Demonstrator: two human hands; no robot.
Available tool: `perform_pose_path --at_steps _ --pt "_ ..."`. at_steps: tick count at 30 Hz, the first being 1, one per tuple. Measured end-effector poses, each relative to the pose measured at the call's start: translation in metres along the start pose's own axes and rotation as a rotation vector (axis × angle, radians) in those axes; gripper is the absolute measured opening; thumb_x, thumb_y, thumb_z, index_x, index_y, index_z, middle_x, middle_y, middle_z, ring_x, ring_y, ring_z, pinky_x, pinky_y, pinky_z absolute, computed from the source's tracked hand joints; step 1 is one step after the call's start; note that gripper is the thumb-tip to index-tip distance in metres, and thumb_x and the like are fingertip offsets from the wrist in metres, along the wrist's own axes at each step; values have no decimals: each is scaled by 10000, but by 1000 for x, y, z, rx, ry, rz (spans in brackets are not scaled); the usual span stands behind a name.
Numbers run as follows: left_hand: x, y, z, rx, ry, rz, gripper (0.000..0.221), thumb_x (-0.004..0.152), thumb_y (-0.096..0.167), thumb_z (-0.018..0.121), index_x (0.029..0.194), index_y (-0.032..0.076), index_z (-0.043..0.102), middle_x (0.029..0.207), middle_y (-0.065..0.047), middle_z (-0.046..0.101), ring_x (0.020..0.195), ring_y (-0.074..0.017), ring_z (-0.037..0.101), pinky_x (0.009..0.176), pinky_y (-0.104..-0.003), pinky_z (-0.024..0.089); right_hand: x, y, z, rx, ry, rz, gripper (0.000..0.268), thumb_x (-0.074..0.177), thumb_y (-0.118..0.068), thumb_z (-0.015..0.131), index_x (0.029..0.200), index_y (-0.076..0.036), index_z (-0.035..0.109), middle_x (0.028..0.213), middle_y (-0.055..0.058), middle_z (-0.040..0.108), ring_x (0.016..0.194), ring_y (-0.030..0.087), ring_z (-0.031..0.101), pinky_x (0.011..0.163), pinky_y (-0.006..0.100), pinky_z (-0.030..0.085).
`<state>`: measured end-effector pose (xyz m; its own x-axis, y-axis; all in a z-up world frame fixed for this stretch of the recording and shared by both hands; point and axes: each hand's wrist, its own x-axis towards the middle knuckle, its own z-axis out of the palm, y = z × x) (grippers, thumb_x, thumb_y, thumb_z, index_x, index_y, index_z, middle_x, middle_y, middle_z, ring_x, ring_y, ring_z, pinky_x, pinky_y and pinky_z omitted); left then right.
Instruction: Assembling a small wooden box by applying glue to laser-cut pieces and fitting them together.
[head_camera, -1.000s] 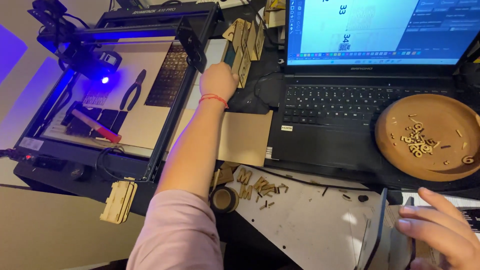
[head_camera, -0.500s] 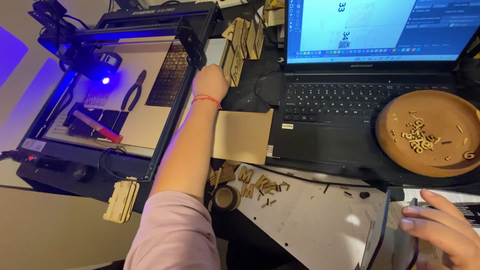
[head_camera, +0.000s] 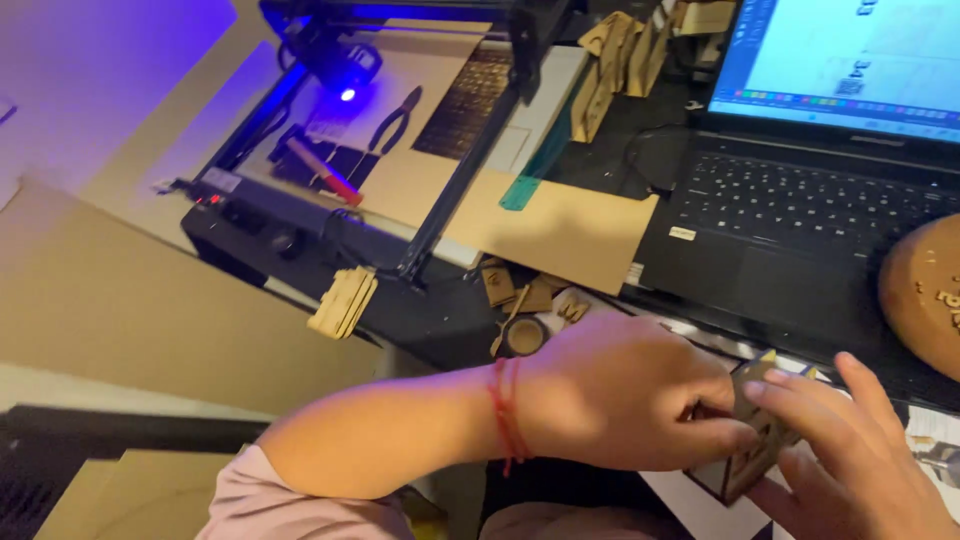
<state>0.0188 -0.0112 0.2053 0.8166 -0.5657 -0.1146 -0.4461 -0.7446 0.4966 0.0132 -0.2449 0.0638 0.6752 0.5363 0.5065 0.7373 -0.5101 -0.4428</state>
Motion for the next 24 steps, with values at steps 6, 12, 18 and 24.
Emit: perform_pose_path --at_steps 6,12,18,24 --pt "-7 -4 27 148 71 -11 386 840 410 370 761 189 676 640 -82 671 633 -378 645 514 -503 426 8 2 30 -388 -251 137 375 567 -314 665 929 -404 699 1161 -185 667 1203 80 579 1241 584 229" --pt "8 -39 15 31 220 -217 313 896 327 519 767 159 749 630 1 686 562 -123 625 506 -297 482 11 -9 2 -415 38 -213 646 637 -514 787 1077 -105 548 1441 222 450 1277 450 497 1104 772 348" --pt "65 -159 -9 115 709 -353 329 906 292 567 792 51 760 792 -128 749 721 -277 701 701 -433 503 -43 22 -43 -384 99 -91 695 577 -503 838 1100 -166 529 1416 206 502 1275 408 540 1178 659 351" --pt "160 -254 17 201 857 -370 262 934 231 551 826 63 721 766 -200 712 730 -449 654 648 -540 483 -130 62 -45 -332 196 -4 851 617 -462 796 1364 -180 503 1472 209 552 1358 433 569 1230 657 402"
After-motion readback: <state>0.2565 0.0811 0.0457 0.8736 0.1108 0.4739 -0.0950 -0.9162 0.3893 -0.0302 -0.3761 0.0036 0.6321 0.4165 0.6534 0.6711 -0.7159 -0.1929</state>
